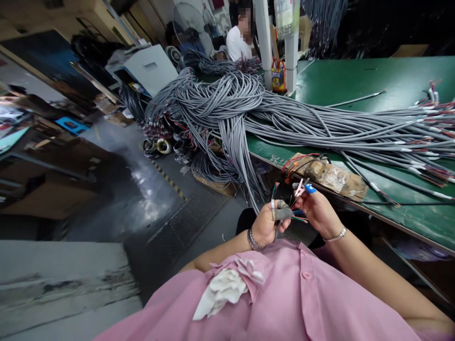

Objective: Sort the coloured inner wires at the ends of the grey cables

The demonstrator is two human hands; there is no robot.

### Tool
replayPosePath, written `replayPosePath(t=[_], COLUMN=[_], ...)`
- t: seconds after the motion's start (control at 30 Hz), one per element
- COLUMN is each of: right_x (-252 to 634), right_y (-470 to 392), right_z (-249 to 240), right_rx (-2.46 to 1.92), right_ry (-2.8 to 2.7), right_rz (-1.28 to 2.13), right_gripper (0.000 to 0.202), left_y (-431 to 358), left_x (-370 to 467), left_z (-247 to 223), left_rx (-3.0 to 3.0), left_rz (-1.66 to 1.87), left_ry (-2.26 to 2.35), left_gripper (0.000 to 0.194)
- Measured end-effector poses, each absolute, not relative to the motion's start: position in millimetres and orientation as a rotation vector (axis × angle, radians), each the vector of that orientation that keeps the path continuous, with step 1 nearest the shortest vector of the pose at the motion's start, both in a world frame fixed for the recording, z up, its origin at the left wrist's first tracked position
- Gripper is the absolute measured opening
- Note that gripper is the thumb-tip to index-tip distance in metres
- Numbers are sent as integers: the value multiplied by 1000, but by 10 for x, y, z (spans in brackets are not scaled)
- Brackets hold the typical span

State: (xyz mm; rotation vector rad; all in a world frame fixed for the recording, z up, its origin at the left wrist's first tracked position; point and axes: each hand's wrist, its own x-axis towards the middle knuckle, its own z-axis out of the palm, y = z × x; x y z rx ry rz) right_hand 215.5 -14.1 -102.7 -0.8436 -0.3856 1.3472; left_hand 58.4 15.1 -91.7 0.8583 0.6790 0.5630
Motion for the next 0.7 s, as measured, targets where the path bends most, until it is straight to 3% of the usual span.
replayPosePath(t=[0.3, 0.7], right_x=[2167, 2124], right_y=[-70, 40], right_z=[-1153, -1140], right_rx=[-831, -756], right_ry=[-331, -178], right_rz=[1370, 1347], right_gripper=[46, 38], left_y=[126, 135], left_x=[738, 785], left_z=[-952, -1076], left_rx=[820, 795], left_rz=[643, 670], left_ry=[710, 730], left_gripper=[21, 20])
